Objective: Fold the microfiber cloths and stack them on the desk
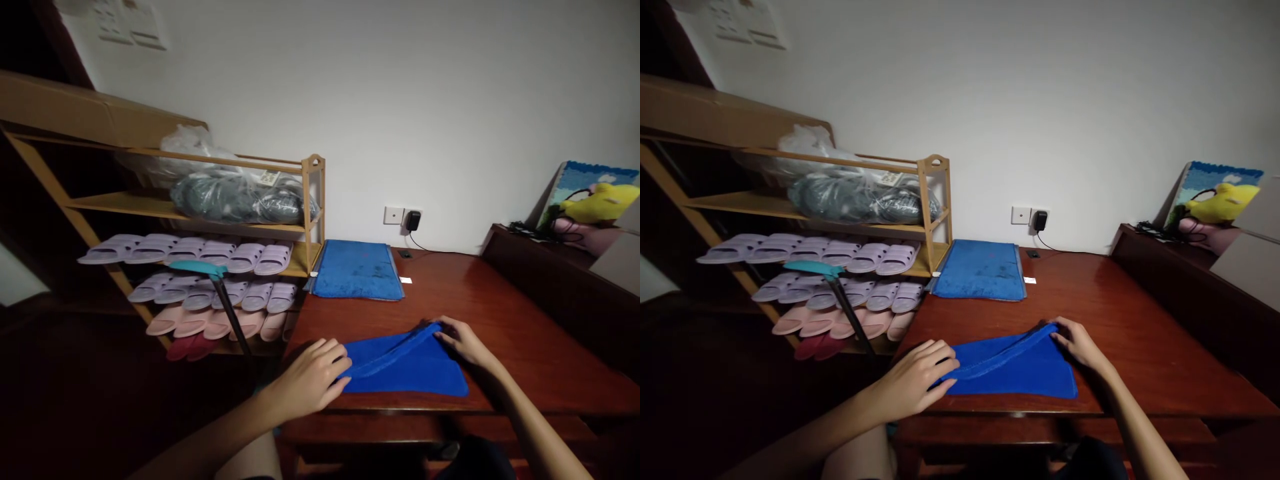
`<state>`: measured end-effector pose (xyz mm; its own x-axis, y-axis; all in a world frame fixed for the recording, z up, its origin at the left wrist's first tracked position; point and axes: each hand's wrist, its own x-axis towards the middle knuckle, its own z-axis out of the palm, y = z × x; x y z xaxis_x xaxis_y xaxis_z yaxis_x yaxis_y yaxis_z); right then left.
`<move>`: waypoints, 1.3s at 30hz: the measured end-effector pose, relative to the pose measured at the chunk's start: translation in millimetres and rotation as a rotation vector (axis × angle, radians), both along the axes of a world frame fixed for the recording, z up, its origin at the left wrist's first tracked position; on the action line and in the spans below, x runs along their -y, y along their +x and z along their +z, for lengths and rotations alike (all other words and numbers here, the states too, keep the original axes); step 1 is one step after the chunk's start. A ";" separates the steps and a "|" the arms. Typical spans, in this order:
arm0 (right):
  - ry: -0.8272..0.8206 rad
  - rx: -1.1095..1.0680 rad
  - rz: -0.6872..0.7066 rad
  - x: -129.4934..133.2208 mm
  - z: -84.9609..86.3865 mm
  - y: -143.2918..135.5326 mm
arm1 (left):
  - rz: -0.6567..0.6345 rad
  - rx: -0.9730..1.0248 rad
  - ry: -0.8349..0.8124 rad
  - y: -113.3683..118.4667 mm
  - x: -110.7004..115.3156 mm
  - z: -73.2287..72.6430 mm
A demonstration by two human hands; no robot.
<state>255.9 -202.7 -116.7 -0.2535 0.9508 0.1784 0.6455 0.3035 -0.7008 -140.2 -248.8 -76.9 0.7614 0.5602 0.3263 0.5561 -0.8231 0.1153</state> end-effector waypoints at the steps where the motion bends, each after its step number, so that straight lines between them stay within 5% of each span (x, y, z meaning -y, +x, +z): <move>1: 0.004 0.003 -0.003 -1.9 -1.0 1.1 | -0.006 0.017 -0.014 0.1 -3.2 0.8; 5: 0.054 0.058 -0.011 -15.1 -0.5 2.3 | 0.023 0.207 -0.183 0.1 -26.2 6.4; 10: 0.160 0.226 -0.061 -50.8 15.9 -11.1 | 0.247 0.405 -0.355 -10.0 -67.6 5.2; 16: 0.175 0.325 -0.105 -106.2 31.1 -51.6 | 0.389 0.365 -0.275 -31.0 -92.9 -14.9; 20: 0.208 0.445 -0.210 -118.1 31.8 -83.7 | 0.449 0.221 -0.121 -40.0 -95.2 -25.1; 25: 0.318 0.552 -0.272 -81.9 38.2 -132.9 | 0.407 0.081 0.117 -42.8 -94.6 -30.4; 32: 0.360 0.503 0.214 19.3 20.2 -206.8 | -0.069 -0.069 -0.016 -8.3 -108.4 -17.9; 39: 0.322 0.484 0.187 56.0 13.5 -207.7 | -0.166 -0.171 -0.189 21.5 -124.1 -28.7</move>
